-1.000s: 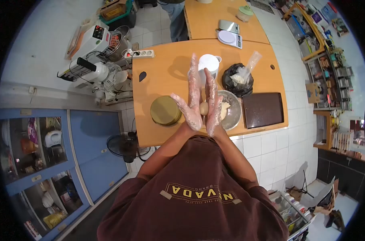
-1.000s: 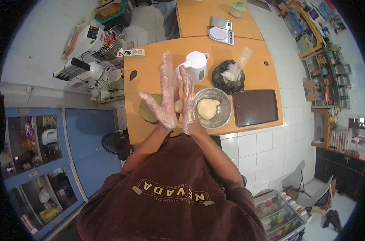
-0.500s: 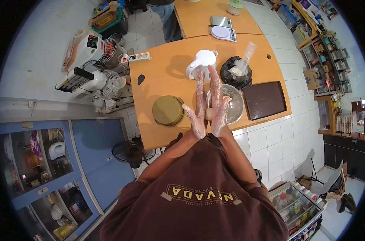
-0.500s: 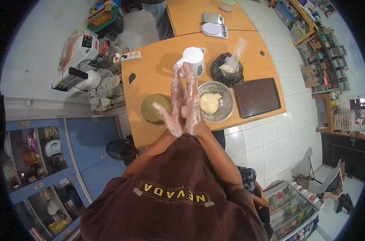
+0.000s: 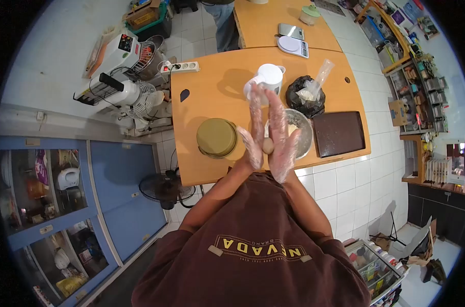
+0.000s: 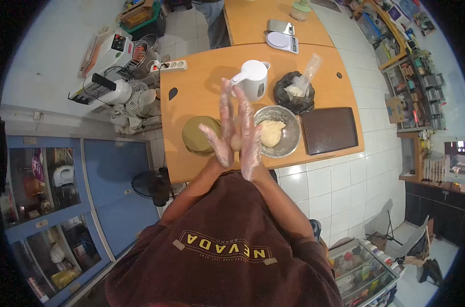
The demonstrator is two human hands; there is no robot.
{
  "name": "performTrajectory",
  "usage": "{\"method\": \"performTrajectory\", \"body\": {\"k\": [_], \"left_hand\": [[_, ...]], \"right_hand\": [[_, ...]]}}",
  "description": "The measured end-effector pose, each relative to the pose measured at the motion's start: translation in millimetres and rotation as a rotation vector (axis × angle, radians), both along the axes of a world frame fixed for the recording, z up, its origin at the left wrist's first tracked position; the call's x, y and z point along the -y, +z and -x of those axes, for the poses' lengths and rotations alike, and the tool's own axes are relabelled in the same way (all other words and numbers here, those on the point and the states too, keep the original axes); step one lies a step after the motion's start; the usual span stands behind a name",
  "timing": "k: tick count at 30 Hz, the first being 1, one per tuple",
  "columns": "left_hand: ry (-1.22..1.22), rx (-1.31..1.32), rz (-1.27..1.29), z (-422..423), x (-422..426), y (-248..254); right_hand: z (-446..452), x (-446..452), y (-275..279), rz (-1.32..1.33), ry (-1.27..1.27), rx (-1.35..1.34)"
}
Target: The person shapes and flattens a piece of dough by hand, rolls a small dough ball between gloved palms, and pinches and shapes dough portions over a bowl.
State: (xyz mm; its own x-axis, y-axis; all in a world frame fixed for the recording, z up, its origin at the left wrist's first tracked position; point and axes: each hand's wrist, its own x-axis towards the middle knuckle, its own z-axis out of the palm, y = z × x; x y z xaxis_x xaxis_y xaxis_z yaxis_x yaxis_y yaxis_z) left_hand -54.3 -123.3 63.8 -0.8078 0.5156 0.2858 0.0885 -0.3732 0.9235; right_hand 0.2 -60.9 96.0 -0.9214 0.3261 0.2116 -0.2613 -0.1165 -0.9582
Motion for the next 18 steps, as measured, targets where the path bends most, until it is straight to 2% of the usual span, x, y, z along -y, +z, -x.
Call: {"method": "performTrajectory", "body": {"k": [2,4,8,12,14,17,18], "left_hand": [[-0.022,-0.04,-0.039,-13.1,0.0,0.6],[-0.026,-0.084,-0.09,-18.2,3.1,10.3],[0.094,0.018,-0.255,-0.2,8.1,31.2],[0.134,-0.015,-0.101,28.7,14.9,17.6],[0.067,0.078,-0.02,21.2,19.0,13.5],[0.035,0.001,-0.038,13.2,10.6,-26.2],[0.034,-0.016,-0.052,3.2,8.7,-25.5]], "right_hand": [[7.4,-2.4,7.7,0.079,-0.043,-0.012],[20.2,-10.7,-6.8,-0.01,-0.053,-0.039],[17.3,4.4,-20.5,-0.078,-0.013,0.045],[0.6,15.8,-19.3,-0.163,0.072,-0.001],[-1.5,19.2,-12.7,-0.2,0.093,-0.04],[6.1,15.5,11.7,-0.004,0.133,-0.073],[8.7,13.2,3.3,0.131,0.116,-0.149]]}}
